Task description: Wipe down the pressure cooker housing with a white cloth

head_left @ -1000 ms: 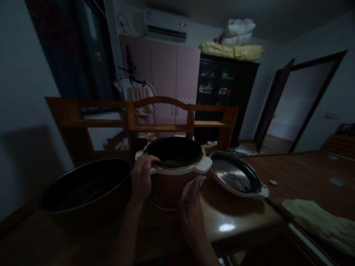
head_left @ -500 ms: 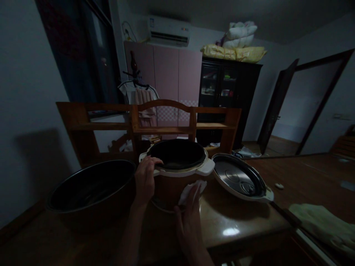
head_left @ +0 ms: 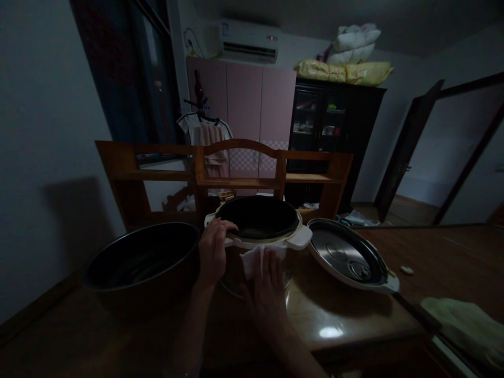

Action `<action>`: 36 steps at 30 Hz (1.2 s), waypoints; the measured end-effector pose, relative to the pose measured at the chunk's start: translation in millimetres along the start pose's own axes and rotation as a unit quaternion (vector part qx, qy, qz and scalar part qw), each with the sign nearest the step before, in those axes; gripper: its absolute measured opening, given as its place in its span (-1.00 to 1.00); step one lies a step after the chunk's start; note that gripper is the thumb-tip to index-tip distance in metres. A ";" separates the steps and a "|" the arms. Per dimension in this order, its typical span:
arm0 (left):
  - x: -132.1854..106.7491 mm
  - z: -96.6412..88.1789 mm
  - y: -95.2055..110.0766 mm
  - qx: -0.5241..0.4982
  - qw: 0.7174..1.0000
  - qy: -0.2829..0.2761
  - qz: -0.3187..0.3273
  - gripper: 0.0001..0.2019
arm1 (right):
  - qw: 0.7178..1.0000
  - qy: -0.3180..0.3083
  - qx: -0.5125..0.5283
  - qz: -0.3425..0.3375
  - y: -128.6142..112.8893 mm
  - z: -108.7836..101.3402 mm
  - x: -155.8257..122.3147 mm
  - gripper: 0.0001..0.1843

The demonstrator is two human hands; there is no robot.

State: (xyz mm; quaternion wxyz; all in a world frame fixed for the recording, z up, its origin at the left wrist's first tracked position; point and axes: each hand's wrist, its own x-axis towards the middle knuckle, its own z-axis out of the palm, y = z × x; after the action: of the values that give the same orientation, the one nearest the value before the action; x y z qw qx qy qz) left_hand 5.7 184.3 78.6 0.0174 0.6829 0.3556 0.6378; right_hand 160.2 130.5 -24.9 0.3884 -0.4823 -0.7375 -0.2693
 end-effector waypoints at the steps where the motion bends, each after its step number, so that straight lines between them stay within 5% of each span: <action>1: -0.1 -0.1 0.1 0.002 1.000 -0.002 -0.001 -0.57 | 0.999 -0.003 -0.004 -0.031 2.3 -1.0 2.9 -0.14; 10: 0.2 0.2 2.7 0.010 1.000 0.000 -0.009 -0.55 | 0.958 -0.097 0.087 -0.256 11.4 -15.1 18.0 -0.34; 21: 0.5 -2.1 4.8 0.012 1.000 -0.011 0.003 -0.56 | 0.915 -0.147 0.112 -0.360 29.6 4.1 6.2 -0.52; 36: 0.5 -1.8 5.3 -0.004 1.000 -0.004 -0.001 -0.59 | 0.878 -0.192 0.118 -0.423 67.9 -22.0 -4.0 -0.59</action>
State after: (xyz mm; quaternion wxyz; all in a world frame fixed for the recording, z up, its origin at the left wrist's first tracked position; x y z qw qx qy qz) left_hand 6.5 179.8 81.9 0.0215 0.6849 0.3537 0.6366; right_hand 230.6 137.9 -14.5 0.1424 -0.1169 -0.9576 -0.2216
